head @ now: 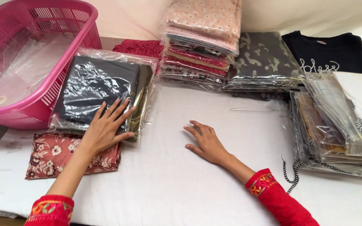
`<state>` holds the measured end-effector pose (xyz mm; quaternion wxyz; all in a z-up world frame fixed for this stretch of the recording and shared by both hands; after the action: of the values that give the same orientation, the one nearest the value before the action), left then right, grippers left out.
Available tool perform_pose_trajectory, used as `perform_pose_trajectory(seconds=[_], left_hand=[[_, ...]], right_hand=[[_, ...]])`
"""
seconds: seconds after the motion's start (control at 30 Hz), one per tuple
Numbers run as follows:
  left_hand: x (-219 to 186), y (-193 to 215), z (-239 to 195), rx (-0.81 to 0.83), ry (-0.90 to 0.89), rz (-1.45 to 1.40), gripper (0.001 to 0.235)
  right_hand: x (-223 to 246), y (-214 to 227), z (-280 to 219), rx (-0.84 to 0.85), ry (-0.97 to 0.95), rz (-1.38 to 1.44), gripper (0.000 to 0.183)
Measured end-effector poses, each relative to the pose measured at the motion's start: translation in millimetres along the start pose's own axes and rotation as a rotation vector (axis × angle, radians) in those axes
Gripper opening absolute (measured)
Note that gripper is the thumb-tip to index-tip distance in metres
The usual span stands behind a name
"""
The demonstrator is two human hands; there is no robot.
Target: The person folds various garments, including a pink polka-dot top and a red polka-dot top, and places them into clear plastic bags. They then stack the packaged items on a table alongside other pre-packaged clothes.
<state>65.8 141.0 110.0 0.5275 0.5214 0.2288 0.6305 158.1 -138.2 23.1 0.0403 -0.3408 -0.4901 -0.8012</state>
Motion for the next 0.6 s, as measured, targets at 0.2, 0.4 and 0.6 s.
perform_pose_trajectory(seconds=[0.2, 0.4, 0.6], left_hand=[[4, -10, 21, 0.006, 0.015, -0.03, 0.086], [76, 22, 31, -0.153, 0.208, -0.23, 0.076], [311, -73, -38, -0.043, 1.238, -0.402, 0.06]], right_hand=[[-7, -4, -1, 0.0, -0.046, -0.027, 0.057], [-7, -4, 2, 0.008, -0.073, -0.015, 0.056], [-10, -2, 6, 0.026, -0.13, 0.022, 0.053]])
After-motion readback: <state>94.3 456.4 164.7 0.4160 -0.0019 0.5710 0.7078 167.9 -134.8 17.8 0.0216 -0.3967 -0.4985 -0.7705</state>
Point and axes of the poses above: each hand's wrist, its own z-axis towards the middle knuckle, its own y-axis out of the back of the hand, x = y × z, the point moved 8 cm from there along z, towards the middle knuckle, and after that the axes turned 15 degrees about z, right-handed, at the moved point
